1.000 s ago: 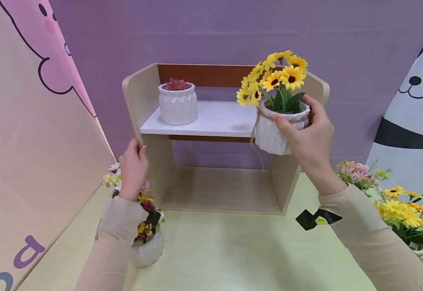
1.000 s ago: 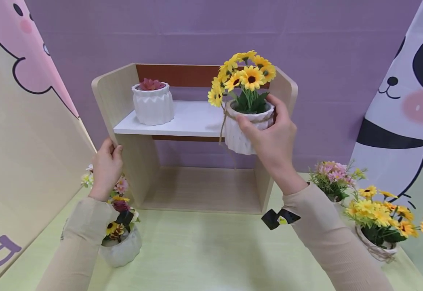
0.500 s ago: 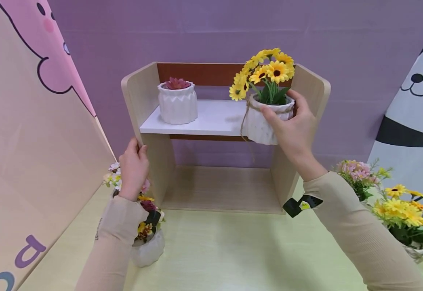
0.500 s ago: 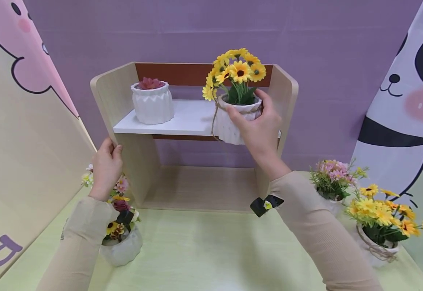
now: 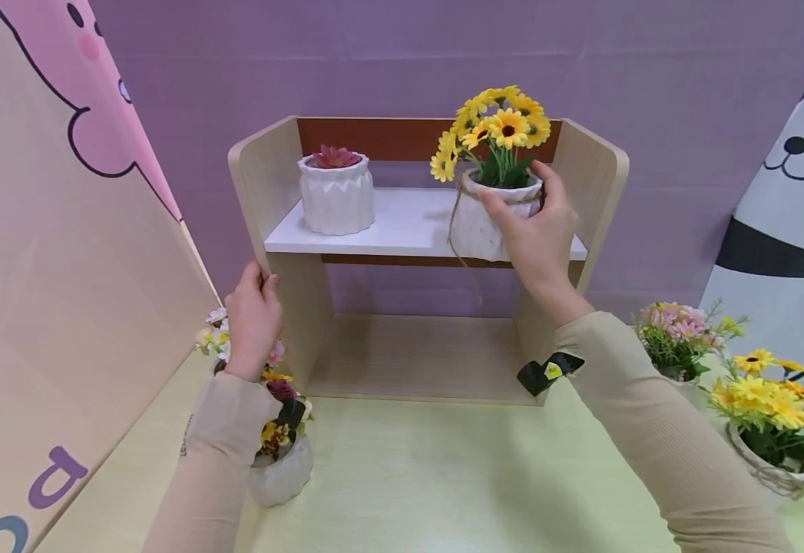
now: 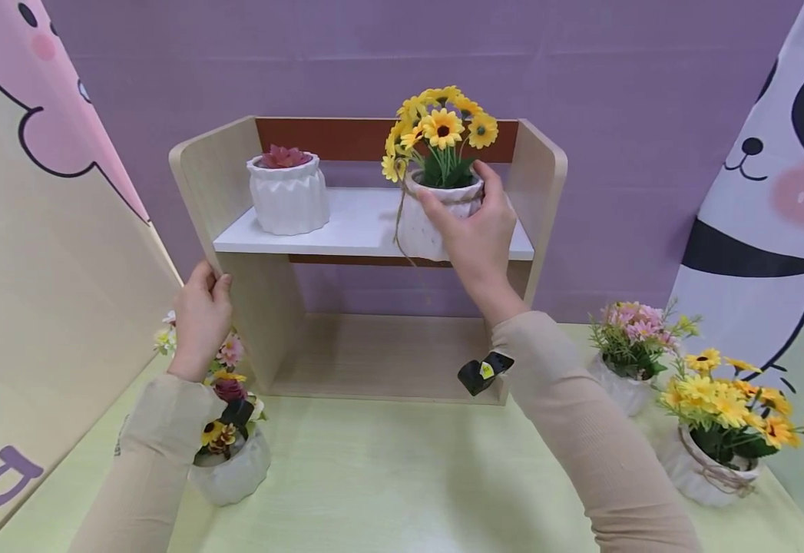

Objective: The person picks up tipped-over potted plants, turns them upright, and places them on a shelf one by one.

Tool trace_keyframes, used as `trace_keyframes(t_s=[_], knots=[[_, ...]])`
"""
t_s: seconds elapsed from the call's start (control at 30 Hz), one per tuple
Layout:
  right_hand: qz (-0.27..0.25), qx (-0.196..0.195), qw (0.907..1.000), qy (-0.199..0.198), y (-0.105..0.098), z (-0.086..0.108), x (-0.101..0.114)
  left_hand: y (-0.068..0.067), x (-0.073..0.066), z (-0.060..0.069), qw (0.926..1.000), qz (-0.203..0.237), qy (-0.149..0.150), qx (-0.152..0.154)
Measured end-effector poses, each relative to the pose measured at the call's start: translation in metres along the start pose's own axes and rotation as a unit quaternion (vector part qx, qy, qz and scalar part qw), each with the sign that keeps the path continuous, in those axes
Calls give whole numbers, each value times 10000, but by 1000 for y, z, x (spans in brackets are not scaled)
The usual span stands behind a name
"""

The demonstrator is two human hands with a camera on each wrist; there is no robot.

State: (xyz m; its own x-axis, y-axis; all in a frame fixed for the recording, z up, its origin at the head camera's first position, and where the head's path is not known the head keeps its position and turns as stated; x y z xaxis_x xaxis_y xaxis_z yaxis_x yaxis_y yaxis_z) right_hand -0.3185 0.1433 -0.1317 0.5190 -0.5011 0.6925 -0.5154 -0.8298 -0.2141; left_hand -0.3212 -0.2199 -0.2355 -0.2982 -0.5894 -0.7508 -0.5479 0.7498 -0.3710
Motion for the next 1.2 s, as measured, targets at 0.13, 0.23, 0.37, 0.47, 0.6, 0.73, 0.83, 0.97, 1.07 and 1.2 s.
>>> trace_keyframes(t_s=[0.13, 0.23, 0.37, 0.47, 0.6, 0.73, 0.83, 0.97, 1.07, 1.2], knots=[[20, 125, 9999, 66, 8, -3, -2, 0, 1, 0, 10000, 1, 3, -6], [32, 171, 9998, 94, 14, -5, -4, 1, 2, 0, 10000, 18, -6, 19], [106, 178, 9997, 149, 19, -8, -5, 1, 1, 0, 10000, -6, 63, 11], [213, 198, 9994, 183, 24, -10, -6, 2, 1, 0, 10000, 5, 86, 7], [275, 274, 9988, 290, 31, -12, -7, 2, 2, 0, 10000, 19, 44, 34], [254, 328, 9984, 383, 38, -14, -7, 3, 4, 0, 10000, -5, 5, 41], [265, 390, 9980, 425, 43, -15, -6, 3, 5, 0, 10000, -17, -8, 27], [327, 480, 9971, 492, 48, -17, -3, 2, 5, 0, 10000, -23, -19, 25], [363, 532, 9964, 549, 52, -18, 0, 1, 3, -1, 10000, -41, 21, 8], [394, 663, 9954, 574, 60, -19, 3, 1, 3, -1, 10000, -17, 41, 12]])
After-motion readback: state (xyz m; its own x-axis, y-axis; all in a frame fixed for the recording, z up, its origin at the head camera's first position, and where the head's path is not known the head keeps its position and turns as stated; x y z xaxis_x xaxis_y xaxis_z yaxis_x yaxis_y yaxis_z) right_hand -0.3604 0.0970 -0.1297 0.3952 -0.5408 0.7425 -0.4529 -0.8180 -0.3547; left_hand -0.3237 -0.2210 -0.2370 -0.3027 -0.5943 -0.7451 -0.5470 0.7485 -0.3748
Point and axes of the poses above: each hand's wrist, its own z-axis away from the middle knuckle, its own y-axis out of the palm, x = y × z, the point moved 9 cm from there along -z, towards the middle knuckle, and after that the axes turned 6 degrees about z, right-handed, at the moved point
